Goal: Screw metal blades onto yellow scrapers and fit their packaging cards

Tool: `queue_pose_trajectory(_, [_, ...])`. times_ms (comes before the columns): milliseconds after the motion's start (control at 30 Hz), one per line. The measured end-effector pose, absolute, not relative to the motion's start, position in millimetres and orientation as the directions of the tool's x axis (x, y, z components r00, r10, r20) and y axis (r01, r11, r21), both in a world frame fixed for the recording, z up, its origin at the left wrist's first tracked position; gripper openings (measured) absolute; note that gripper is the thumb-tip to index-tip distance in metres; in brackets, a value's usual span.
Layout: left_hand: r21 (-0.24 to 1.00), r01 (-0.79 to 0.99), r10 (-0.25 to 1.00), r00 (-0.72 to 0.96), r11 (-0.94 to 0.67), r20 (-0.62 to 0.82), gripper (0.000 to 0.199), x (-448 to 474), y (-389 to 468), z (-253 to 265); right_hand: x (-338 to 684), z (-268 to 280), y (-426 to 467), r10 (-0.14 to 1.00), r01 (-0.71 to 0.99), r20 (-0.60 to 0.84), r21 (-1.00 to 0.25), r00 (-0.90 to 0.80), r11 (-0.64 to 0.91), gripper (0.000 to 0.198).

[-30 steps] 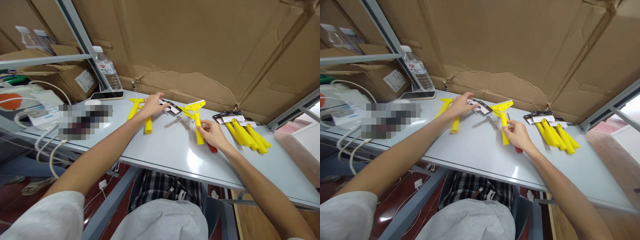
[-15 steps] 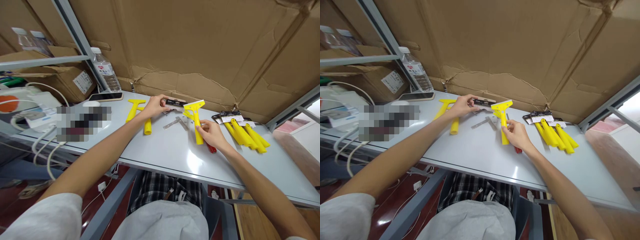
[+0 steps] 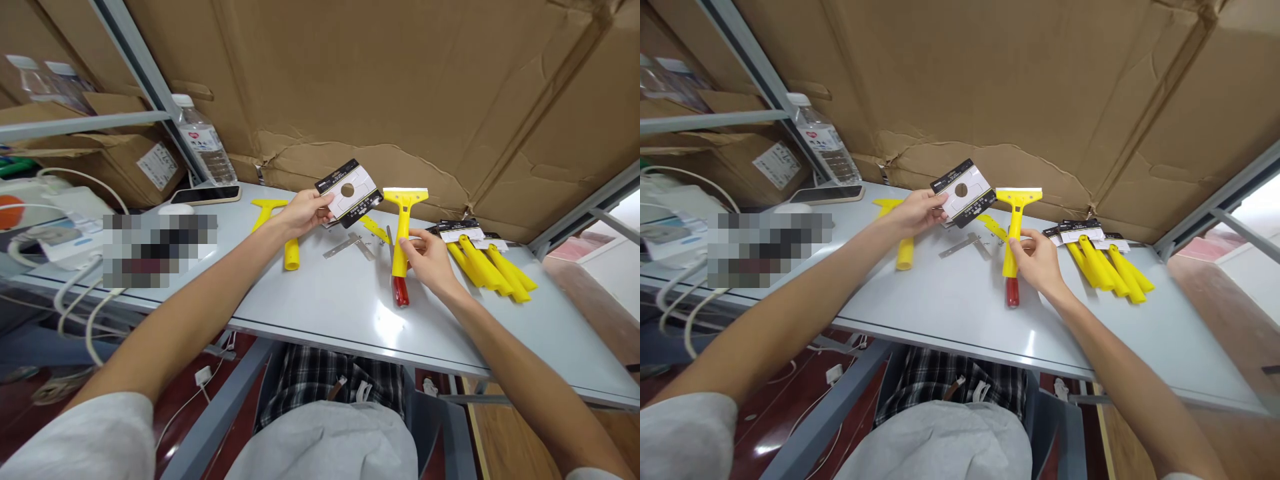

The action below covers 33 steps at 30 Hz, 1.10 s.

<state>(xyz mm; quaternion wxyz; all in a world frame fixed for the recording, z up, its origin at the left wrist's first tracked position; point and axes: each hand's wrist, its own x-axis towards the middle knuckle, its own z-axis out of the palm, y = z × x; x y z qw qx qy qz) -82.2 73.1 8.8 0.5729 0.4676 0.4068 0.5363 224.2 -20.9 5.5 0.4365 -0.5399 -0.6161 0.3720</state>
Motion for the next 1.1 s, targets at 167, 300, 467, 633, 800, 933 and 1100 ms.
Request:
queue_pose_trajectory(167, [0.978, -0.209, 0.979, 0.201, 0.001, 0.042, 0.044, -76.7, 62.4, 7.5, 222.0, 11.9, -23.2, 0.996, 0.282, 0.079, -0.956, -0.028, 0.084, 0.058])
queue_pose_trajectory(300, [0.977, -0.213, 0.956, 0.288, 0.011, 0.052, 0.052, -70.9, 54.4, 8.9, 220.8, 14.3, -22.1, 0.999, 0.218, 0.043, -0.975, -0.007, 0.043, 0.053])
queue_pose_trajectory(467, [0.969, -0.240, 0.959, 0.284, 0.052, 0.019, 0.050, -62.9, 48.5, 7.4, 219.7, 15.6, -21.1, 1.000, 0.131, -0.001, -0.991, 0.002, -0.002, 0.061])
queue_pose_trajectory(633, [0.985, -0.037, 0.873, 0.457, -0.169, 0.167, 0.038, -55.8, 38.7, 6.2, 221.7, 17.2, -18.7, 1.000, -0.047, 0.004, -0.999, 0.013, 0.004, 0.056])
queue_pose_trajectory(800, [0.875, 0.180, 0.800, 0.518, -0.449, 0.303, 0.024, -51.9, 34.5, 9.5, 224.5, 17.5, -14.9, 0.996, -0.137, 0.038, -0.989, 0.076, 0.048, 0.050])
queue_pose_trajectory(933, [0.800, 0.274, 0.810, 0.438, -0.533, 0.389, 0.019, -50.8, 33.1, 13.2, 223.8, 17.9, -15.8, 0.998, -0.151, 0.017, -0.988, 0.060, 0.026, 0.047])
queue_pose_trajectory(1100, [0.952, 0.093, 0.898, 0.368, -0.293, 0.240, 0.027, -47.1, 29.4, 10.7, 224.3, 20.3, -17.1, 0.993, -0.147, 0.104, -0.983, 0.059, 0.111, 0.049])
